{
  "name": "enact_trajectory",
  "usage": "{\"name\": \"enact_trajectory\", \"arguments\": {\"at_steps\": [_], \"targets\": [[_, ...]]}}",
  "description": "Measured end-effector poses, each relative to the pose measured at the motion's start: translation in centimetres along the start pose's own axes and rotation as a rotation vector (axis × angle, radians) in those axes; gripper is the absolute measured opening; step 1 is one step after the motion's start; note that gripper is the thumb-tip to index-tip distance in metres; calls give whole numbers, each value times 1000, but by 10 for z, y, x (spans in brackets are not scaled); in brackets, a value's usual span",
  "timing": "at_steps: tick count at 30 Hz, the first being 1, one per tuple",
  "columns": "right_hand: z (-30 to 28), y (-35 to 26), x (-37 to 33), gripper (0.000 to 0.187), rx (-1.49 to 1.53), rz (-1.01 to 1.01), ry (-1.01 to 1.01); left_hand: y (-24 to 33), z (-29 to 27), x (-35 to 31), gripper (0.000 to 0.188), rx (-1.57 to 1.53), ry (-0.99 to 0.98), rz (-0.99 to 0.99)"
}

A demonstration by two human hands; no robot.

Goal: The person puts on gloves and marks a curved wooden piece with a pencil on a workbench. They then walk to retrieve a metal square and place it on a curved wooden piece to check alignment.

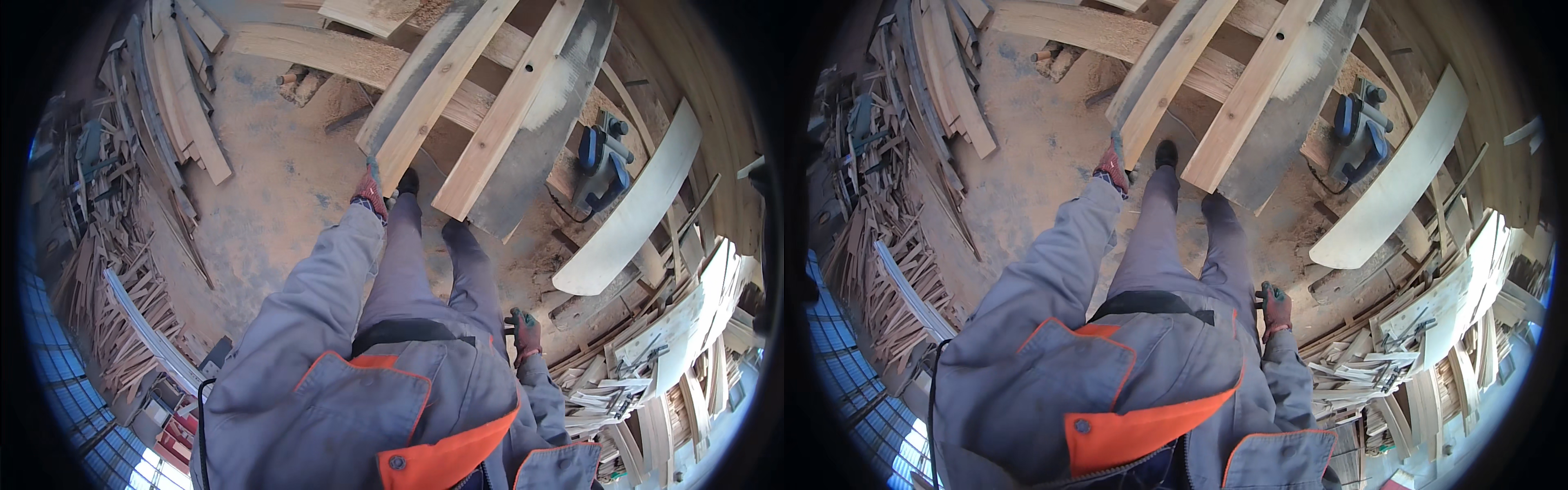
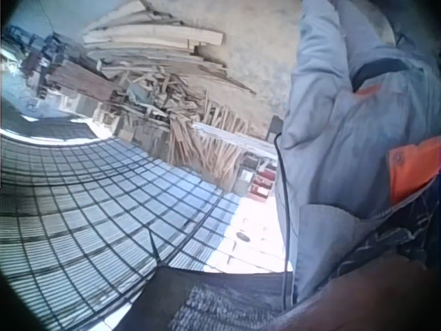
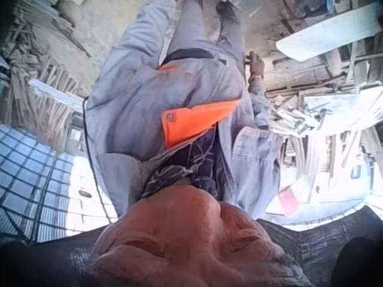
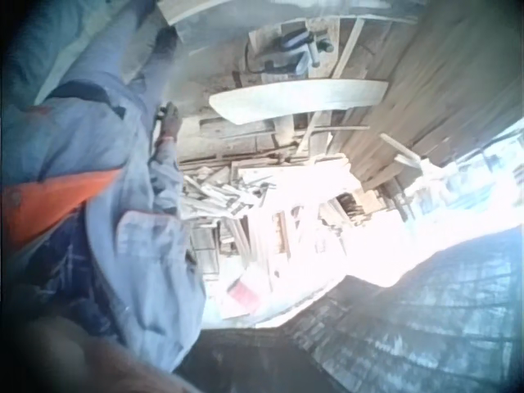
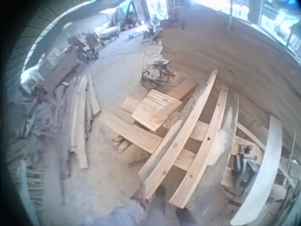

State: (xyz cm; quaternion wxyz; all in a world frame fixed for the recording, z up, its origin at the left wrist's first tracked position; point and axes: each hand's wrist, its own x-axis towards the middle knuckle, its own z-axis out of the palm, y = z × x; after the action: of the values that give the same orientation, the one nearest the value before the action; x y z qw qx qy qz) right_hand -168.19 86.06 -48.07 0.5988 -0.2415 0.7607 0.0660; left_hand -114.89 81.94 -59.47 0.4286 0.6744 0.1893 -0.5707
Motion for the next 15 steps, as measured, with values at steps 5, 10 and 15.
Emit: {"name": "enact_trajectory", "arguments": {"at_steps": [5,10,15], "targets": [[-4,-11,15,49,19,-17,-35,24,-4,-38,47,-192,-118,-179],[-12,-16,25,47,-25,-47,1,38,-6,-49,43,-305,-215,-224],[3,-29,12,50,-5,-35,40,45,-20,-34,40,-343,-292,-240]]}}
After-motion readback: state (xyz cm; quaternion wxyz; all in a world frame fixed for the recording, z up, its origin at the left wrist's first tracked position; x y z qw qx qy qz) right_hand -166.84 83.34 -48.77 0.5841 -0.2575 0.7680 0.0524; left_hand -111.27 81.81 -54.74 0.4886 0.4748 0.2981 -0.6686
